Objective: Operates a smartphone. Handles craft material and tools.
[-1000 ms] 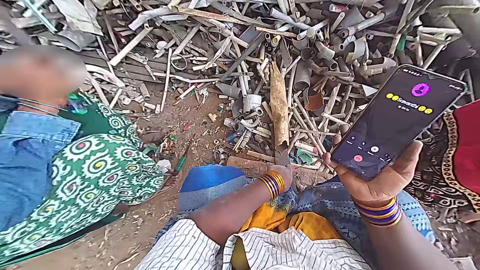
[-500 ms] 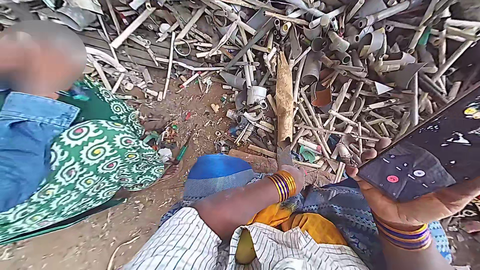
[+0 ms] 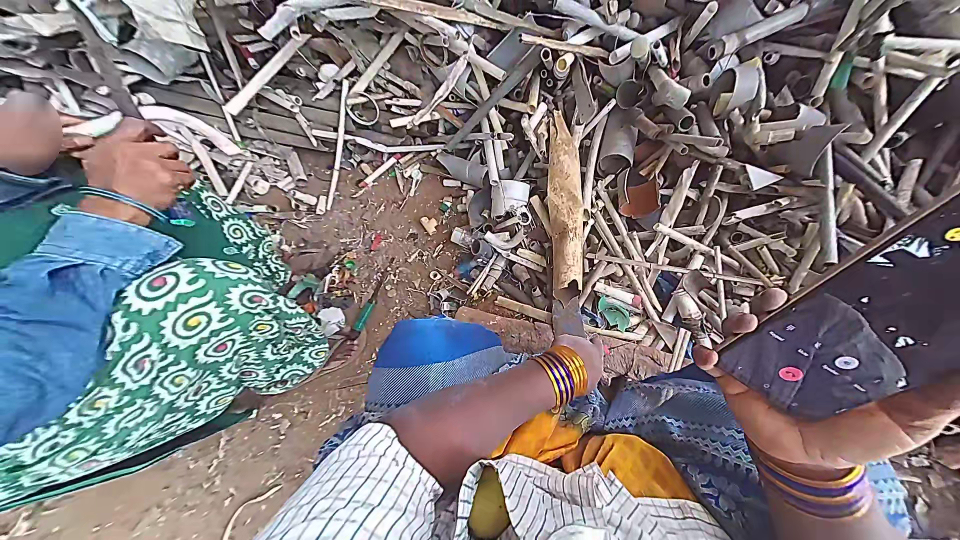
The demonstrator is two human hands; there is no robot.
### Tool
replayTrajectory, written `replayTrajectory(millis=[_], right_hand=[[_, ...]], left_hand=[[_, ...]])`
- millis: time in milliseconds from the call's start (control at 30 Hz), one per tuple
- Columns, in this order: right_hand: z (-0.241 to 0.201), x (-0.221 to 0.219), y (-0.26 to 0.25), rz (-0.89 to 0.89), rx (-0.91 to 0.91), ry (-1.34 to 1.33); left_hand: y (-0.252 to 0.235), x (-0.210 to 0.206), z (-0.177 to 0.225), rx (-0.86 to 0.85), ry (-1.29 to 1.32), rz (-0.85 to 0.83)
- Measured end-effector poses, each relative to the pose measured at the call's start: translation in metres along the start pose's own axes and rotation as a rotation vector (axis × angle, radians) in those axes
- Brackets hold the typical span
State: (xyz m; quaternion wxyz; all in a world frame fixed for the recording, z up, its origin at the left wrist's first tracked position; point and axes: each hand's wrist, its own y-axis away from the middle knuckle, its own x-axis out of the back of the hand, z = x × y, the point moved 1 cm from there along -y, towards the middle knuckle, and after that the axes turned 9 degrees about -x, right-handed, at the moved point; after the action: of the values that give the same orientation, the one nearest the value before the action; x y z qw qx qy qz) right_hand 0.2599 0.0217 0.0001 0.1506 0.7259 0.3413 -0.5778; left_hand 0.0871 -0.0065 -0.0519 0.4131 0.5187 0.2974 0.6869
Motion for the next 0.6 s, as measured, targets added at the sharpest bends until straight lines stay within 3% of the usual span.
replayTrajectory(millis=[600], right_hand=[[0.0041,-0.0006,-0.0039,-0.017,-0.032,-0.027]], left_hand=[[0.0020,-0.0005,-0.0028,-0.013,0.001,-0.001]])
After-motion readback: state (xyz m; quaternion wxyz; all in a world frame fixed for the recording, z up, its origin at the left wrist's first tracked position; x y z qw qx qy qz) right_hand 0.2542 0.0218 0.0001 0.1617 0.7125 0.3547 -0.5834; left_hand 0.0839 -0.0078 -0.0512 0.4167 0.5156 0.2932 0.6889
